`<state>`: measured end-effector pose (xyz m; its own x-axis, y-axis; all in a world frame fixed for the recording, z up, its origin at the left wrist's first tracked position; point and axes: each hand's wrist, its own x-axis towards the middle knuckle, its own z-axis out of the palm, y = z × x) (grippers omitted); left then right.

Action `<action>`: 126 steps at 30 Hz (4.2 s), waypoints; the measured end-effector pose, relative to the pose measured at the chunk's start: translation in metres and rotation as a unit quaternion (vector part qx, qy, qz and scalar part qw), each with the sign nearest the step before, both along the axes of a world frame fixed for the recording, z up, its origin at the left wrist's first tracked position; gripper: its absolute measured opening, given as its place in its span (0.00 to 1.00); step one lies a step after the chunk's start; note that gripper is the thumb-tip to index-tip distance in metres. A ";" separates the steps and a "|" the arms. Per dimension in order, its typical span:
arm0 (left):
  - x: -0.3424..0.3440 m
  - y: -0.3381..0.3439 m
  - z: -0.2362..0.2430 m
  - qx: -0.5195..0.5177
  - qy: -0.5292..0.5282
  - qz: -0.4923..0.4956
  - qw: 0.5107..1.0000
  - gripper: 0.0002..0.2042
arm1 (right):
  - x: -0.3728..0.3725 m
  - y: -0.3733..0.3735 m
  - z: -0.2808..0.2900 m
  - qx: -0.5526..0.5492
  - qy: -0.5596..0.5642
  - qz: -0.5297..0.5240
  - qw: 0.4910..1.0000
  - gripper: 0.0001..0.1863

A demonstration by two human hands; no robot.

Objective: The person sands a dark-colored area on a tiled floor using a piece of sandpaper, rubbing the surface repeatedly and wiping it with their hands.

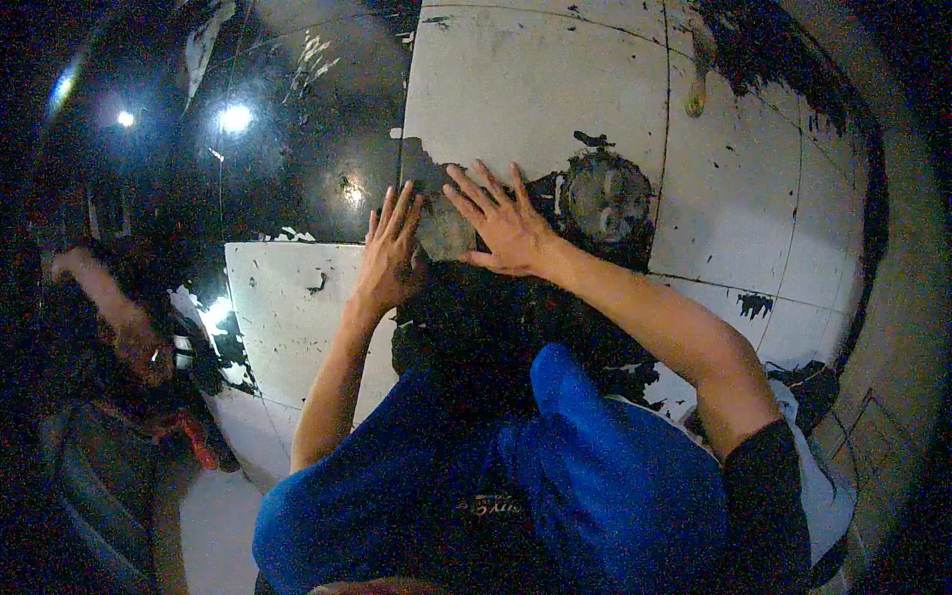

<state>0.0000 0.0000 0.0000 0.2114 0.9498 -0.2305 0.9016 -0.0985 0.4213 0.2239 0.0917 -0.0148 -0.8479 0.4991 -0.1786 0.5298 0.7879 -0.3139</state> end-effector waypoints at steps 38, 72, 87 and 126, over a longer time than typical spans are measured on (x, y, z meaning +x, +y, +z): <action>-0.004 -0.007 -0.007 0.138 -0.243 0.267 0.922 0.19 | -0.003 0.019 0.006 -0.275 0.213 -0.208 0.914 0.14; -0.002 -0.003 0.007 0.027 -0.217 0.252 0.943 0.07 | -0.005 0.024 -0.008 -0.195 0.249 -0.082 0.945 0.09; 0.001 0.001 0.011 0.037 -0.187 0.112 0.975 0.11 | -0.001 0.023 -0.002 -0.211 0.227 -0.100 0.946 0.12; 0.009 0.004 0.019 -0.059 -0.205 0.246 0.945 0.14 | -0.005 0.007 -0.008 -0.265 0.180 -0.081 0.944 0.13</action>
<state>0.0091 0.0036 0.0186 -0.1552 0.9293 -0.3350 0.5838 0.3598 0.7278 0.2191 0.0984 -0.0226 -0.8213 0.5494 -0.1537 0.4132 0.3873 -0.8242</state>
